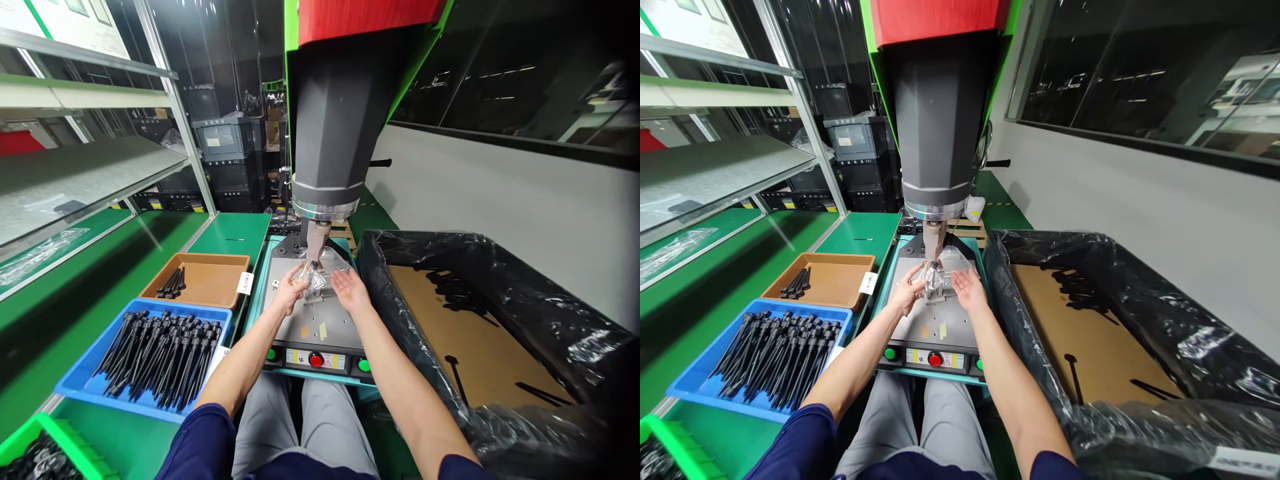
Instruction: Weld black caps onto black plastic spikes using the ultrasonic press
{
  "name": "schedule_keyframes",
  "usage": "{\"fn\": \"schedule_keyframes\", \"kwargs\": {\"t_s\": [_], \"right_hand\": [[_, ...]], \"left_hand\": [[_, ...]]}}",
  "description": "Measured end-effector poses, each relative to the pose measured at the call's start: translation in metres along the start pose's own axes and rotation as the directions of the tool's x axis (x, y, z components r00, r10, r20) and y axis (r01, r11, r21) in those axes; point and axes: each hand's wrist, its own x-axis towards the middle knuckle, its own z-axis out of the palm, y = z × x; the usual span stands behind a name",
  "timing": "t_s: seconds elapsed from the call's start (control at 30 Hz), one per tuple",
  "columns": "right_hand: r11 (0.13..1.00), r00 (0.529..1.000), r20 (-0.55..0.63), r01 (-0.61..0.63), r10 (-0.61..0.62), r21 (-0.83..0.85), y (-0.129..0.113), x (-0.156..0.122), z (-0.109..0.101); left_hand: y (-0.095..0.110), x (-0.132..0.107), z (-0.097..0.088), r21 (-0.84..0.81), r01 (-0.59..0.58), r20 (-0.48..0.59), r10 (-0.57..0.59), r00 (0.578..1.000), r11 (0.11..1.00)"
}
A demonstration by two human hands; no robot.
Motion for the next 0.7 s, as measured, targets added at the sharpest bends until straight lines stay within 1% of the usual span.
{"fn": "schedule_keyframes", "kwargs": {"t_s": [0.33, 0.53, 0.7], "right_hand": [[1.0, 1.0, -0.026, 0.016, -0.016, -0.001, 0.005, 0.005, -0.001], [1.0, 1.0, -0.023, 0.012, -0.012, -0.008, 0.006, 0.0, 0.0], [1.0, 0.998, -0.066, 0.0, -0.002, -0.022, 0.006, -0.007, -0.001]], "left_hand": [[0.002, -0.008, -0.002, -0.019, 0.038, -0.085, -0.039, 0.996, 0.999], [0.001, -0.006, -0.005, -0.021, 0.038, -0.086, -0.04, 0.996, 0.999], [0.001, -0.008, -0.008, -0.006, 0.051, -0.102, -0.051, 0.993, 0.999]]}}
